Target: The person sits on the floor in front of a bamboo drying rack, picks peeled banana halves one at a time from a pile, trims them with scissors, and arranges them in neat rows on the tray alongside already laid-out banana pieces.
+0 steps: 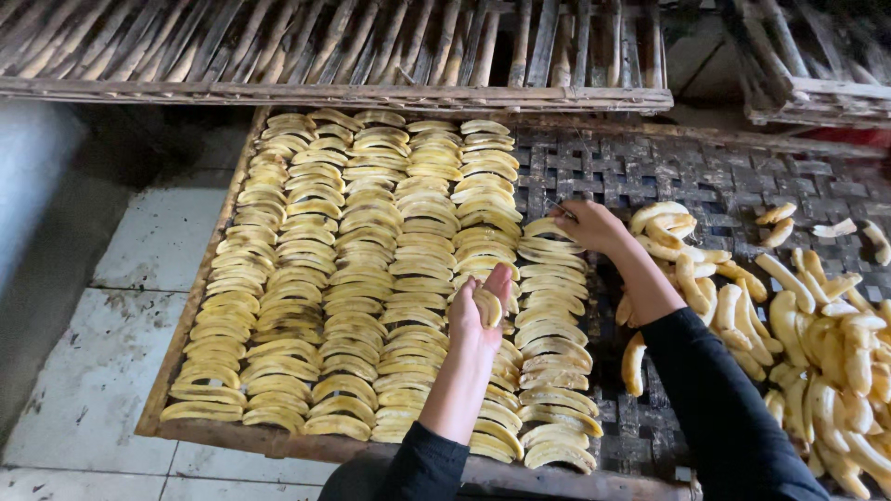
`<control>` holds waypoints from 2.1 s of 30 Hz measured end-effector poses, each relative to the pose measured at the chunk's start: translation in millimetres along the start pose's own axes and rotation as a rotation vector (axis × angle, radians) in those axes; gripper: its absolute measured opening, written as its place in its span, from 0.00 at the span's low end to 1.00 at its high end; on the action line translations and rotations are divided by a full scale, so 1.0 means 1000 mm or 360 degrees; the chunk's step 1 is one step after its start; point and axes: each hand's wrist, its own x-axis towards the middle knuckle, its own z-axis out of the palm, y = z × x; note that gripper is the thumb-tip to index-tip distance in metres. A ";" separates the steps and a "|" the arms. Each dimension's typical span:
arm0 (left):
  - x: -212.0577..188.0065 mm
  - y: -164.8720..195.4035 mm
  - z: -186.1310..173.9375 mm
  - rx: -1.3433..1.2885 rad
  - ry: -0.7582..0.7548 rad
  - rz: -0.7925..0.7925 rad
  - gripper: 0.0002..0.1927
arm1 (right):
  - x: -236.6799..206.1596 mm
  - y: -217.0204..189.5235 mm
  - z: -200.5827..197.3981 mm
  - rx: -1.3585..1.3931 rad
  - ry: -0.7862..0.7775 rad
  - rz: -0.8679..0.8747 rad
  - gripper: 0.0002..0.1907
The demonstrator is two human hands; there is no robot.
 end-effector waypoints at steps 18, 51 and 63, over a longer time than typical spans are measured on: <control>-0.005 -0.012 0.006 0.0174 -0.0346 0.0750 0.13 | -0.061 -0.081 0.035 0.0633 -0.0606 0.0324 0.16; -0.027 -0.002 0.017 0.0670 0.0136 0.0452 0.19 | -0.052 0.072 -0.102 -0.0790 -0.0049 0.0850 0.33; -0.017 -0.007 0.006 0.0579 0.0086 0.0357 0.14 | -0.073 0.121 -0.123 -0.0228 0.0194 0.0782 0.41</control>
